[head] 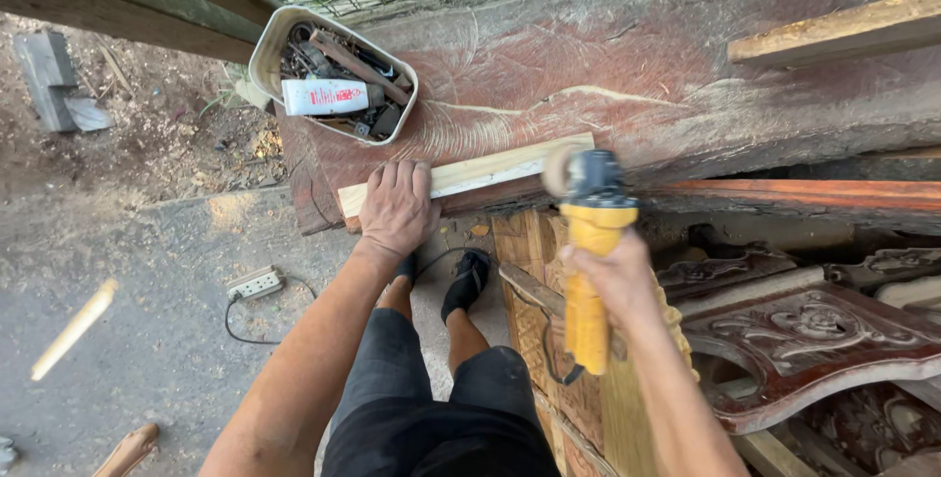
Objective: The person uses a yellow angle grinder with a sanding disc to smooth the surface of a small wooden plank. They hold the plank with one hand and move the grinder back and forth along its length, occasionally flipping the plank to work on different sides.
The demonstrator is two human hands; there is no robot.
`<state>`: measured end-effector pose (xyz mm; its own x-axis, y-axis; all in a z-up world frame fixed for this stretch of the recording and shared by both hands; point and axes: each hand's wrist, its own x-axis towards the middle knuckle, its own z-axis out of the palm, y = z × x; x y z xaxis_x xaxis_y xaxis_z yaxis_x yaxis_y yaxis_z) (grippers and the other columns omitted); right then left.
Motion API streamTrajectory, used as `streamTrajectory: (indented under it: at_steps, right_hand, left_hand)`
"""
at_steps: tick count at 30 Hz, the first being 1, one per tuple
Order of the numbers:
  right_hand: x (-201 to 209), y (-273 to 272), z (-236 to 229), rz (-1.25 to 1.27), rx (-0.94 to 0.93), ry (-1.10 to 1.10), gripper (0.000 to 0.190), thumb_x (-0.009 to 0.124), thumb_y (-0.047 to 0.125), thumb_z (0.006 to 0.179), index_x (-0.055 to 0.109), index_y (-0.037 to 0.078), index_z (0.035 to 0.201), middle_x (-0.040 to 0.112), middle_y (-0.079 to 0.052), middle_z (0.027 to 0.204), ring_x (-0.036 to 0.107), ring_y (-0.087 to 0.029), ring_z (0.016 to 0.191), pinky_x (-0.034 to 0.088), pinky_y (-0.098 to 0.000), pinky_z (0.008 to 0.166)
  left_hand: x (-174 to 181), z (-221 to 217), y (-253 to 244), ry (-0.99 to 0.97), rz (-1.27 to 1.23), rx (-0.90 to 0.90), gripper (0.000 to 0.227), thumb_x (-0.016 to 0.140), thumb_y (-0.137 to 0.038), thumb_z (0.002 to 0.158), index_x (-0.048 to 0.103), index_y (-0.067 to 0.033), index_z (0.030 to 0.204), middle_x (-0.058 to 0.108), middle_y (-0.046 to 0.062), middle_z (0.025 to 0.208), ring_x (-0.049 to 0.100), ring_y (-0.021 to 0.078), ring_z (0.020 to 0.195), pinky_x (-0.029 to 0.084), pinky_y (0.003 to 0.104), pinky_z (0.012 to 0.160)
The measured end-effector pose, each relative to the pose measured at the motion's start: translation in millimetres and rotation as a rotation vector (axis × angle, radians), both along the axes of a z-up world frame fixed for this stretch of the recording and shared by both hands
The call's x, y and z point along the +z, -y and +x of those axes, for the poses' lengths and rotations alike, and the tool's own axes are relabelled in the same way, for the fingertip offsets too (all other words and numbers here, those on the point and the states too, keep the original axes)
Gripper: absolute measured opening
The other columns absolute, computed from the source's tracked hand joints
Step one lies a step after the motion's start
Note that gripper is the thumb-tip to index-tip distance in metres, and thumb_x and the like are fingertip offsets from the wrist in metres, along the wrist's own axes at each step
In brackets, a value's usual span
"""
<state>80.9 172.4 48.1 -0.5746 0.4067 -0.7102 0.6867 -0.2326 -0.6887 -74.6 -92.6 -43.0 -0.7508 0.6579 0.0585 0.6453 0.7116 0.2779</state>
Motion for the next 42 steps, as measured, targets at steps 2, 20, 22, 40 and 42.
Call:
streamTrajectory:
  at_steps: [2,20,22,40,42]
  right_hand:
    - [0,22,-3,0.155,0.232,-0.12,0.044,0.081,0.003,0.074,0.062,0.003,0.114,0.07,-0.006,0.099,0.069,-0.017,0.085,0.059,-0.034,0.075]
    - [7,9,-20,0.076,0.227,0.003,0.041,0.079,0.003,0.075,0.063,0.005,0.113,0.071,-0.006,0.094,0.071,-0.017,0.077,0.061,-0.034,0.068]
    - [10,17,-27,0.155,0.377,-0.034,0.042,0.081,0.003,0.075,0.063,0.005,0.112,0.072,-0.006,0.097,0.072,-0.017,0.084,0.061,-0.0343,0.074]
    - [14,27,-49,0.19,0.36,0.038,0.042,0.082,0.007,0.074,0.062,0.004,0.111,0.072,-0.009,0.098,0.071,-0.019,0.083,0.06,-0.0364,0.074]
    - [15,-8,-48,0.089,0.221,0.17,0.035,0.076,0.005,0.076,0.063,0.003,0.108,0.071,-0.01,0.095,0.072,-0.021,0.077,0.063,-0.0383,0.068]
  left_hand:
    - [1,1,1,0.049,-0.005,0.004,0.055,0.073,-0.027,0.074,0.057,-0.0011,0.12,0.06,0.013,0.107,0.058,0.031,0.102,0.044,0.044,0.092]
    - [2,-1,-1,0.01,-0.006,-0.003,0.055,0.073,-0.027,0.073,0.058,-0.0011,0.119,0.061,0.013,0.105,0.059,0.0304,0.1,0.045,0.045,0.094]
    - [2,-2,-3,0.015,-0.003,-0.003,0.055,0.073,-0.027,0.073,0.058,-0.0009,0.118,0.061,0.013,0.105,0.059,0.0304,0.1,0.045,0.045,0.093]
    - [1,-4,1,0.056,-0.005,-0.011,0.054,0.074,-0.028,0.076,0.058,-0.0011,0.12,0.06,0.013,0.107,0.058,0.0302,0.102,0.045,0.043,0.092]
    - [0,-3,2,0.073,-0.016,-0.009,0.053,0.074,-0.029,0.077,0.058,-0.0014,0.118,0.06,0.013,0.106,0.058,0.0305,0.102,0.044,0.043,0.091]
